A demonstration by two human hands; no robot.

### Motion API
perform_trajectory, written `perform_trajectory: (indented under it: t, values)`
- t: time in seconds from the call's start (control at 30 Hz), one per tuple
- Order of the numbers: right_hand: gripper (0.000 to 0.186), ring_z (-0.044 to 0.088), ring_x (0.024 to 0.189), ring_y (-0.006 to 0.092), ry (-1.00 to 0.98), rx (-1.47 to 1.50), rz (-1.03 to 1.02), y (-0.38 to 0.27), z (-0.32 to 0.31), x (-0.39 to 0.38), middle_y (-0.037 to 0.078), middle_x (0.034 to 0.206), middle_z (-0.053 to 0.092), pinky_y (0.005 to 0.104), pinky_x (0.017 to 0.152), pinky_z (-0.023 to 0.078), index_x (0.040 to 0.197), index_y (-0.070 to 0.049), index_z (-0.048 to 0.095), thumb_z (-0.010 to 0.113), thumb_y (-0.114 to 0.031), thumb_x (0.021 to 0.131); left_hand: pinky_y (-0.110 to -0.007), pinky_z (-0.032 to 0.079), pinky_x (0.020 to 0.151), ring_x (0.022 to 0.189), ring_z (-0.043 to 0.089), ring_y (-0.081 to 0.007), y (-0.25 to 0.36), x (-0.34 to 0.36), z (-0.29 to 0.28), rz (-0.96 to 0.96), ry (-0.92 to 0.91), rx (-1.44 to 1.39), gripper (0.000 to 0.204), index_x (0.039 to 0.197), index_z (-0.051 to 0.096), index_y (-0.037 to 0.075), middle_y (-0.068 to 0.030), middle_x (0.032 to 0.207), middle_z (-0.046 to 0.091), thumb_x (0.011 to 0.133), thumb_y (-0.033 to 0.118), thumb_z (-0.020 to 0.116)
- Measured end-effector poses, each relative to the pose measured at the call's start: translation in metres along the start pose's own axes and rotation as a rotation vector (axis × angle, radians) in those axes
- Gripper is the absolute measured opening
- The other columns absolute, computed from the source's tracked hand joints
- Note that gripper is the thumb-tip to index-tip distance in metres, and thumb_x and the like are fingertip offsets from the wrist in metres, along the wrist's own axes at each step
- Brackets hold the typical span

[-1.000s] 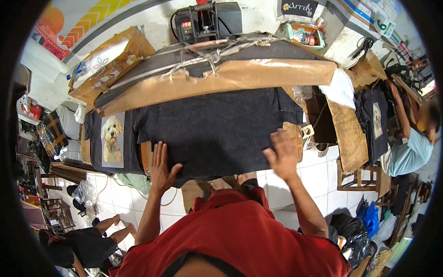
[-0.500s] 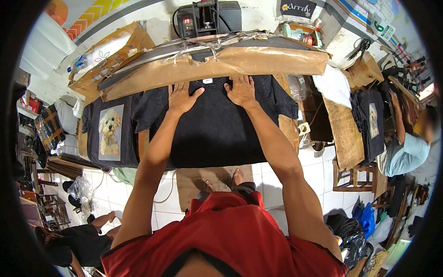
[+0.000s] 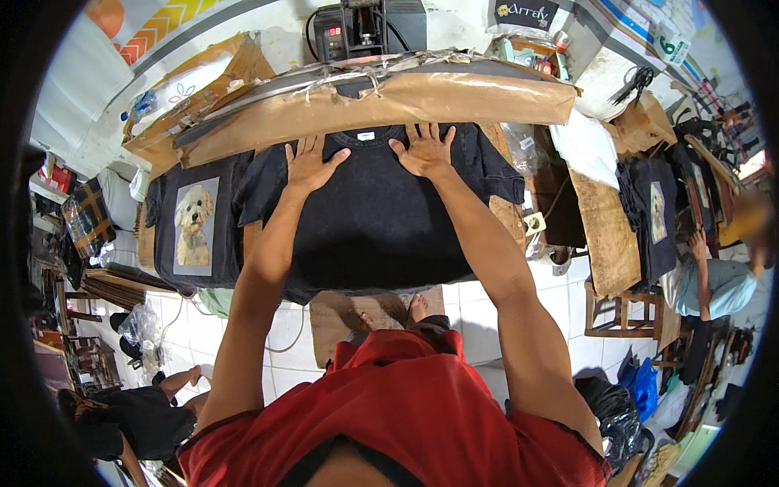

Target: The person places black t-shirts on a heat press, aligns a dog image transfer, and presses the machine to apply the design. They repeat this process for multiple shirts, removing each finished shirt and stacking them.

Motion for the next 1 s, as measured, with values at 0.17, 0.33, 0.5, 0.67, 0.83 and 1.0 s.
perform_trajectory:
  t: [0.17, 0.33, 0.5, 0.67, 0.83, 1.0]
  values:
    - [0.092, -0.006, 0.156, 0.029, -0.03, 0.02, 0.049, -0.002, -0.002, 0.003, 0.012, 0.169, -0.002, 0.0593, 0.123, -0.003, 0.162, -0.01, 0.008, 0.029, -0.071, 0.097, -0.052, -0.001, 0.125, 0.156, -0.003, -0.0237, 0.004, -0.006, -0.007, 0.011, 0.066, -0.097, 0.105, 0.16, 0.02, 0.01, -0.0072, 0.169, 0.01, 0.088, 0.084, 0.033]
    - [0.092, 0.007, 0.155, 0.0321, 0.15, 0.121, 0.008, 0.003, -0.011, -0.103, 0.02, 0.167, 0.014, 0.0549, 0.123, 0.002, 0.157, 0.002, 0.02, 0.03, -0.068, 0.099, -0.054, 0.009, 0.123, 0.153, 0.014, -0.0384, -0.005, -0.114, -0.016, 0.117, 0.274, -0.306, 0.095, 0.156, 0.027, -0.002, -0.0251, 0.163, 0.02, 0.094, 0.067, 0.049]
    - [0.079, 0.02, 0.152, 0.0383, 0.286, 0.003, 0.063, 0.049, 0.023, -0.238, 0.023, 0.162, 0.026, 0.0564, 0.121, 0.013, 0.153, 0.005, 0.031, 0.044, -0.053, 0.101, -0.055, 0.015, 0.121, 0.151, 0.023, -0.0381, -0.042, -0.243, 0.005, 0.078, 0.31, -0.197, 0.089, 0.154, 0.029, -0.002, -0.0225, 0.161, 0.028, 0.095, 0.06, 0.054]
    - [0.075, 0.024, 0.151, 0.0374, 0.401, 0.057, 0.025, 0.064, 0.025, -0.25, 0.021, 0.162, 0.028, 0.0537, 0.122, 0.016, 0.154, 0.0, 0.031, 0.043, -0.052, 0.102, -0.054, 0.014, 0.122, 0.152, 0.022, -0.0343, -0.05, -0.261, 0.013, 0.061, 0.294, -0.076, 0.084, 0.155, 0.029, 0.002, -0.0178, 0.162, 0.029, 0.097, 0.058, 0.052]
    - [0.074, 0.024, 0.151, 0.0329, 0.335, 0.14, 0.076, 0.064, 0.015, -0.254, 0.019, 0.161, 0.029, 0.05, 0.123, 0.015, 0.154, -0.002, 0.032, 0.043, -0.053, 0.102, -0.055, 0.012, 0.121, 0.152, 0.022, -0.0342, -0.052, -0.258, 0.011, 0.052, 0.266, -0.136, 0.08, 0.155, 0.03, 0.003, -0.0183, 0.161, 0.03, 0.099, 0.056, 0.051]
    - [0.041, 0.065, 0.111, 0.0295, 0.722, 0.725, 0.247, 0.167, 0.006, -0.272, 0.023, 0.12, 0.066, 0.0386, 0.097, 0.05, 0.128, 0.004, 0.06, 0.062, -0.024, 0.098, -0.056, 0.011, 0.122, 0.15, 0.027, -0.0353, -0.06, -0.257, 0.011, 0.082, 0.269, -0.276, 0.071, 0.151, 0.038, 0.003, -0.0188, 0.159, 0.036, 0.102, 0.052, 0.049]
Point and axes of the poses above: each hand's wrist, its own x-axis towards the middle knuckle, its own z-axis out of the palm, y = z × x, the point moved 7 cm from there along x, towards the middle knuckle
